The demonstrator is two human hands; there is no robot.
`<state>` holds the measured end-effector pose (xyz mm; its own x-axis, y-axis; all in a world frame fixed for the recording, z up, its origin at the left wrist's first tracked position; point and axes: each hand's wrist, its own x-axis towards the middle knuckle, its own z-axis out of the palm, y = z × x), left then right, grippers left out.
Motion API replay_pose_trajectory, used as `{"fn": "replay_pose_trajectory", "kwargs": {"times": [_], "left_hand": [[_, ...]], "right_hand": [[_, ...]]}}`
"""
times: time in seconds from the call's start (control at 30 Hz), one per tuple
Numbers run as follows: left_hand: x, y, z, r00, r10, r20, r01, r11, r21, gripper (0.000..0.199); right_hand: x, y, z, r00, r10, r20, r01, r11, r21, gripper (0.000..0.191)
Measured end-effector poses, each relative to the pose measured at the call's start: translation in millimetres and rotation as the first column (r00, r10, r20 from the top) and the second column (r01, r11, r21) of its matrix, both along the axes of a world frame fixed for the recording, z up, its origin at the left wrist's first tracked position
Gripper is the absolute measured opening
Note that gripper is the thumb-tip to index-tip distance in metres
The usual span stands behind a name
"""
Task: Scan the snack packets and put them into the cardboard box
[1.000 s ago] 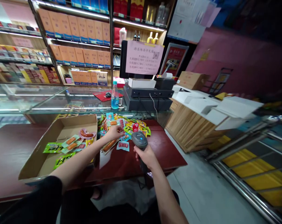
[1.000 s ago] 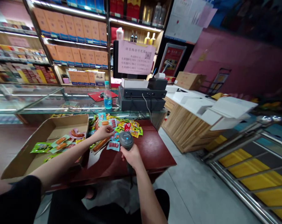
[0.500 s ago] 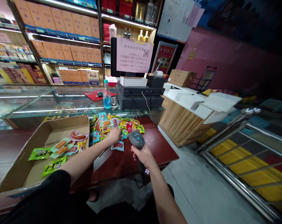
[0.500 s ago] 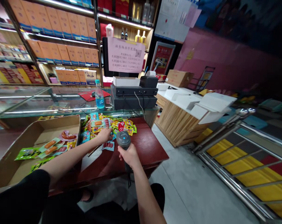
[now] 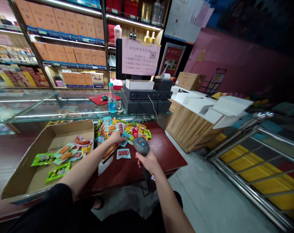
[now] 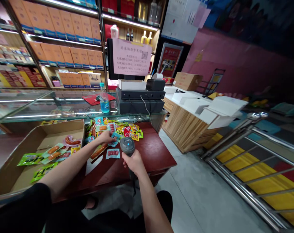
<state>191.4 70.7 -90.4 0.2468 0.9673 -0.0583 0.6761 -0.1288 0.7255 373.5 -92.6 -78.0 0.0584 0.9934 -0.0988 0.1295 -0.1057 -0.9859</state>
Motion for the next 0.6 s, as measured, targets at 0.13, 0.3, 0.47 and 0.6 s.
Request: {"fn": "replay_pose_trajectory", "kwargs": {"times": [0.13, 0.3, 0.47, 0.6], "left_hand": [[-19, 5, 6.3, 0.85, 0.156, 0.503, -0.016, 0.962, -0.271, 0.03], [-32, 7, 17.0, 0.57, 0.311, 0.761, 0.071, 0.903, -0.423, 0.03], [-32, 8, 21.1, 0.512, 0.357, 0.781, 0.058, 0.893, -0.446, 0.029], [-29, 5, 21.2, 0.529, 0.347, 0.774, 0.031, 0.904, -0.427, 0.036]], "right_hand": [[-11, 2, 2.3, 1.0, 0.029, -0.003, -0.029, 0.999, -0.014, 0.02], [-26, 8, 8.7, 0.997, 0.08, 0.005, -0.08, 0.997, -0.001, 0.019], [-36, 14, 14.3, 0.997, 0.079, 0.018, -0.079, 0.997, 0.015, 0.018], [-34, 20, 14.3, 0.997, 0.068, 0.032, -0.07, 0.995, 0.067, 0.02]]}}
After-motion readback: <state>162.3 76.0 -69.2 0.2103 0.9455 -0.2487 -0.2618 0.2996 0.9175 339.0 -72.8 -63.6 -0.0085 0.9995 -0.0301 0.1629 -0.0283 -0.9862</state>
